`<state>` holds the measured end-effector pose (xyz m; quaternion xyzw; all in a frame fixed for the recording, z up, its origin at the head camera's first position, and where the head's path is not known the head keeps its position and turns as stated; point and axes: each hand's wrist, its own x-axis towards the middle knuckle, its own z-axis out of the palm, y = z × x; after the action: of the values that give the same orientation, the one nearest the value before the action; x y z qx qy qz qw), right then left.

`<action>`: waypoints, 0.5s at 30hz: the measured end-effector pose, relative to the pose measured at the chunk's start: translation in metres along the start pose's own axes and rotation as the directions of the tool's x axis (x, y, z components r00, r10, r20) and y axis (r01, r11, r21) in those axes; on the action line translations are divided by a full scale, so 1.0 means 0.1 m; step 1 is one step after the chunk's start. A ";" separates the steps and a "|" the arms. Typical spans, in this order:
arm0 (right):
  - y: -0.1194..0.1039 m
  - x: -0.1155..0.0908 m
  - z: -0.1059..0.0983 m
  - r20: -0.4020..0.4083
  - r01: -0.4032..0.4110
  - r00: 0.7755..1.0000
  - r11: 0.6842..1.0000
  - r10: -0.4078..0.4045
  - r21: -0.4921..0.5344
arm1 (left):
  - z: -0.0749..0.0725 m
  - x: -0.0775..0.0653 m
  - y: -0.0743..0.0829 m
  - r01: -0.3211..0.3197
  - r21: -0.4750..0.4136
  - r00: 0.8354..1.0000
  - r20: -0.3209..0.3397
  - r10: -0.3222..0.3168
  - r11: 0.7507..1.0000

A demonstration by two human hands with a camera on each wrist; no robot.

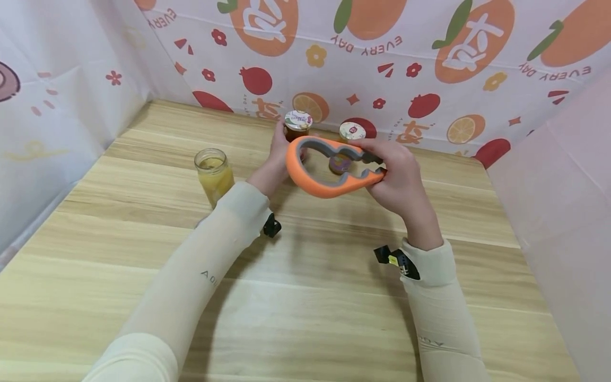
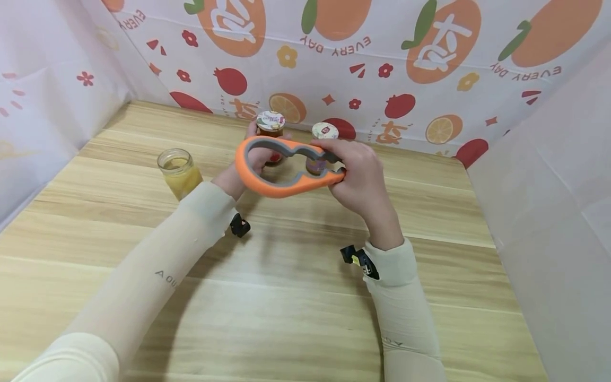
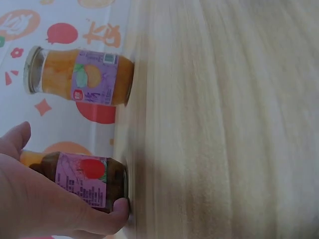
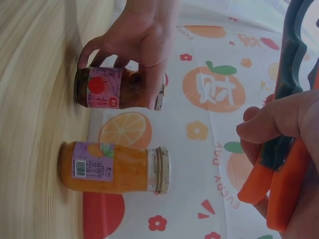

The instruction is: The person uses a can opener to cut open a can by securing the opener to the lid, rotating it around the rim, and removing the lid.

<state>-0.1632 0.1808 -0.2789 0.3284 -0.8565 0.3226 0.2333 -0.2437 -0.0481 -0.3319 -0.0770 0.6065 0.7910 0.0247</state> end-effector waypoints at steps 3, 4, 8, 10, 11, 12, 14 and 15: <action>-0.01 0.00 0.01 0.002 0.007 1.000 1.000 -0.007 0.007 | -0.02 0.03 -0.04 0.012 -0.100 1.000 0.012 -0.010 0.995; -0.01 0.00 0.01 0.002 0.011 1.000 1.000 -0.011 0.007 | -0.02 0.05 -0.05 0.019 -0.150 1.000 0.017 -0.017 0.988; -0.01 0.01 0.02 -0.004 0.019 1.000 1.000 -0.019 0.006 | -0.03 0.09 -0.06 0.047 -0.215 0.999 0.033 -0.040 0.975; 0.00 0.01 0.01 -0.006 0.021 1.000 1.000 -0.021 0.005 | -0.03 0.09 -0.06 0.071 -0.214 0.997 0.036 -0.064 0.974; 0.00 0.01 0.01 -0.006 0.022 1.000 1.000 -0.022 0.005 | -0.04 0.09 -0.05 0.076 -0.193 0.997 0.041 -0.069 0.978; 0.00 0.01 0.01 -0.006 0.023 1.000 1.000 -0.023 0.005 | -0.04 0.09 -0.05 0.080 -0.182 0.996 0.046 -0.073 0.980; 0.00 0.01 0.00 -0.005 0.023 1.000 1.000 -0.022 0.010 | -0.04 0.09 -0.05 0.086 -0.146 0.995 0.059 -0.078 0.986; 0.00 0.01 0.00 -0.005 0.022 1.000 1.000 -0.022 0.012 | -0.05 0.09 -0.06 0.076 -0.120 0.995 0.072 -0.068 0.990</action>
<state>-0.1639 0.1799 -0.2782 0.3383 -0.8505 0.3258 0.2367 -0.2515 -0.0519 -0.3403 -0.0736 0.5526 0.8273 0.0688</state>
